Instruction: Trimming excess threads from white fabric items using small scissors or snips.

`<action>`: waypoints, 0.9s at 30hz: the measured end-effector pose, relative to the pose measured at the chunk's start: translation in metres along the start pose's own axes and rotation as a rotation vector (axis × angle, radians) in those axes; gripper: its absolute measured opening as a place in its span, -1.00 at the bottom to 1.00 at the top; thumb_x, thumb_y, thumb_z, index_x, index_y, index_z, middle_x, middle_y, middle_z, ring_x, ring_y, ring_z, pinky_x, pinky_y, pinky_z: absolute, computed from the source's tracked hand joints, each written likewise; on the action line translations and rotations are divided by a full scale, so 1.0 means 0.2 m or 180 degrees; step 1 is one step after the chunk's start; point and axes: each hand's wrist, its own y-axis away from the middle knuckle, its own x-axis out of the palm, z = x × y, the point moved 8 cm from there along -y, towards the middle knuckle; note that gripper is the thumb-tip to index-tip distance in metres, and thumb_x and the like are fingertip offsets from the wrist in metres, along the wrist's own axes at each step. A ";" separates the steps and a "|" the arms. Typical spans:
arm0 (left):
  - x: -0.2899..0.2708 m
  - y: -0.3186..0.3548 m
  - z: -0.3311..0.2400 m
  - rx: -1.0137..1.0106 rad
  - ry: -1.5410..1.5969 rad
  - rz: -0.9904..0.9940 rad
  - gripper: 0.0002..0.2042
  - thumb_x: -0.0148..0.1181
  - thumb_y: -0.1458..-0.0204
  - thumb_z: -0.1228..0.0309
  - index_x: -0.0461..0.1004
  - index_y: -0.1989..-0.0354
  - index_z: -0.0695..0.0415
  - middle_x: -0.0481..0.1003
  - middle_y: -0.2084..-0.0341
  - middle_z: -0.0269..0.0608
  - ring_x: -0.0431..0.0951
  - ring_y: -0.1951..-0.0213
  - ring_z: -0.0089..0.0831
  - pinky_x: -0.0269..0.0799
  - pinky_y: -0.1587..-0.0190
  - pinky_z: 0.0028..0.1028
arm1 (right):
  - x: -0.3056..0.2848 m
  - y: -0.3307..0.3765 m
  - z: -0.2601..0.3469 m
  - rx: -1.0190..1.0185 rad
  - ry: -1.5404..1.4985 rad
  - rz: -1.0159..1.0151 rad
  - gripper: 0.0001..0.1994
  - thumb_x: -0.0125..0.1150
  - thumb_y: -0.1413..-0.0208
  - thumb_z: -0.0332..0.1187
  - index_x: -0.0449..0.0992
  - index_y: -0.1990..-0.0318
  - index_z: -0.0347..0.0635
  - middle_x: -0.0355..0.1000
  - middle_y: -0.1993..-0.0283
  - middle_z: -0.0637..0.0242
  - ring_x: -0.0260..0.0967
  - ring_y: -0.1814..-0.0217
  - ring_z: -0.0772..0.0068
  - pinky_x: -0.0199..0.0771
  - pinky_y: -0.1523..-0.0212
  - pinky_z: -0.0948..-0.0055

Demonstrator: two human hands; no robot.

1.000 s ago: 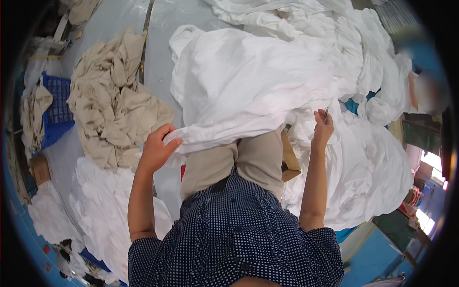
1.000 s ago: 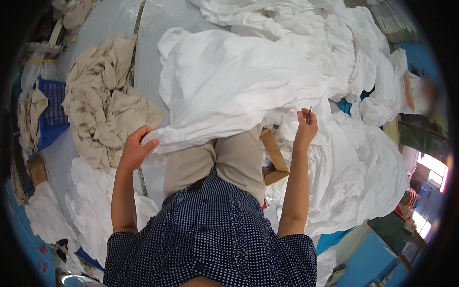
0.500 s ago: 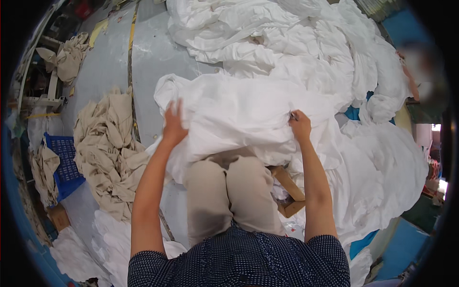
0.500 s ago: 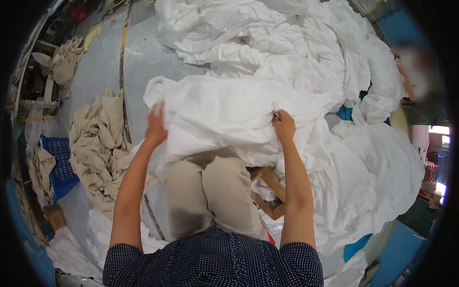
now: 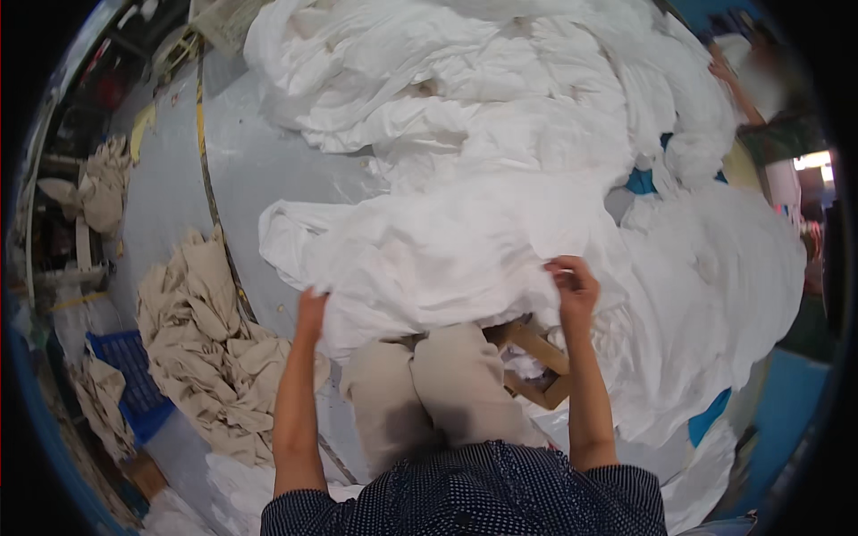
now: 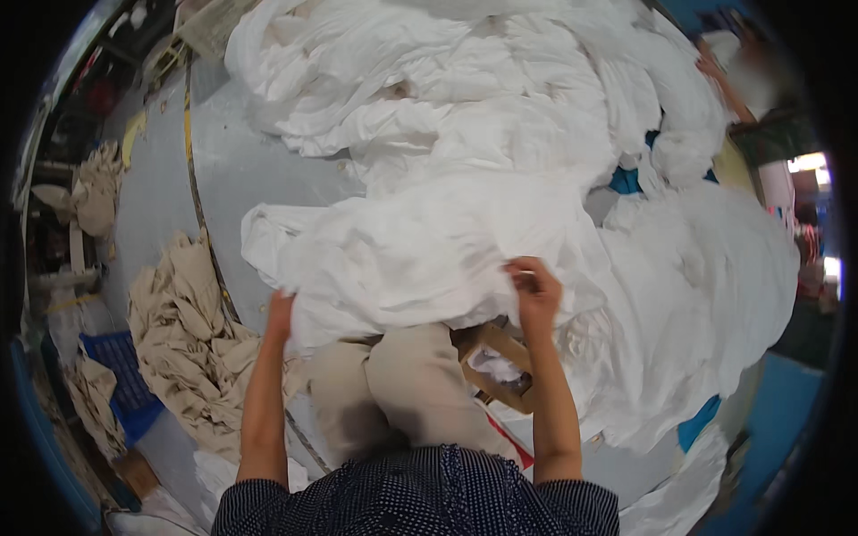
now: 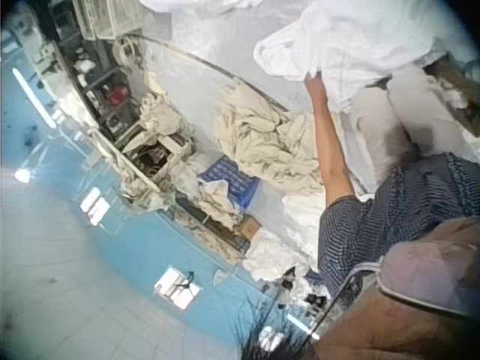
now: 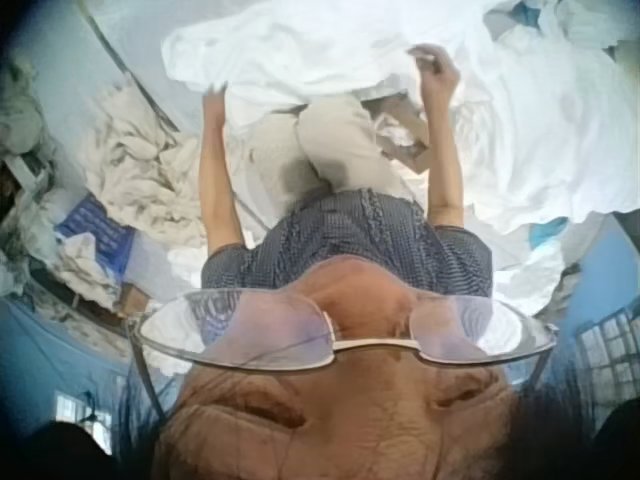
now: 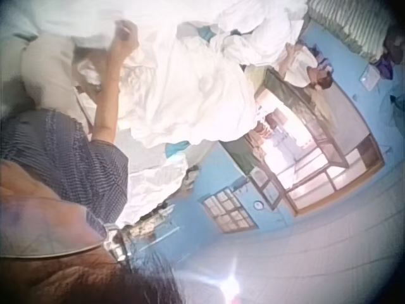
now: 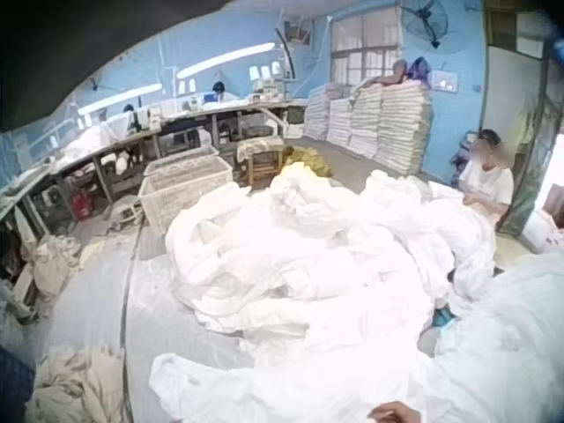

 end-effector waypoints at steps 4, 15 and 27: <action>-0.53 0.47 -1.41 0.0748 0.1377 0.0043 -0.68 0.07 -0.01 0.57 0.57 0.05 0.37 0.63 0.28 -0.23 0.54 0.24 -0.50 0.43 0.12 -0.46 | 0.58 0.52 0.62 -0.2249 0.0514 0.2971 -0.45 0.26 0.12 -0.56 0.55 -0.14 -0.01 0.60 0.10 0.36 0.59 0.23 0.24 0.61 0.30 0.36; 0.12 2.48 -2.99 0.4667 -0.0771 0.1350 -0.59 0.30 0.33 0.50 0.63 0.16 0.21 0.59 0.46 -0.12 0.58 0.46 -0.13 0.45 0.29 -0.25 | -0.98 1.03 0.91 -0.2540 0.3437 -0.0574 -0.52 0.13 -0.19 -0.24 0.45 -0.29 0.07 0.52 -0.15 0.32 0.56 -0.01 0.19 0.54 -0.02 0.27; 0.04 1.88 -2.51 0.2632 -0.1189 0.0786 -0.81 0.15 -0.17 0.60 0.57 0.06 0.29 0.61 0.43 -0.09 0.63 0.39 -0.29 0.53 0.25 -0.38 | -4.64 0.52 0.54 0.0413 0.5870 -0.1919 -0.59 -0.01 -0.35 -0.11 0.50 -0.25 0.03 0.50 -0.21 0.28 0.54 -0.09 0.20 0.49 -0.10 0.24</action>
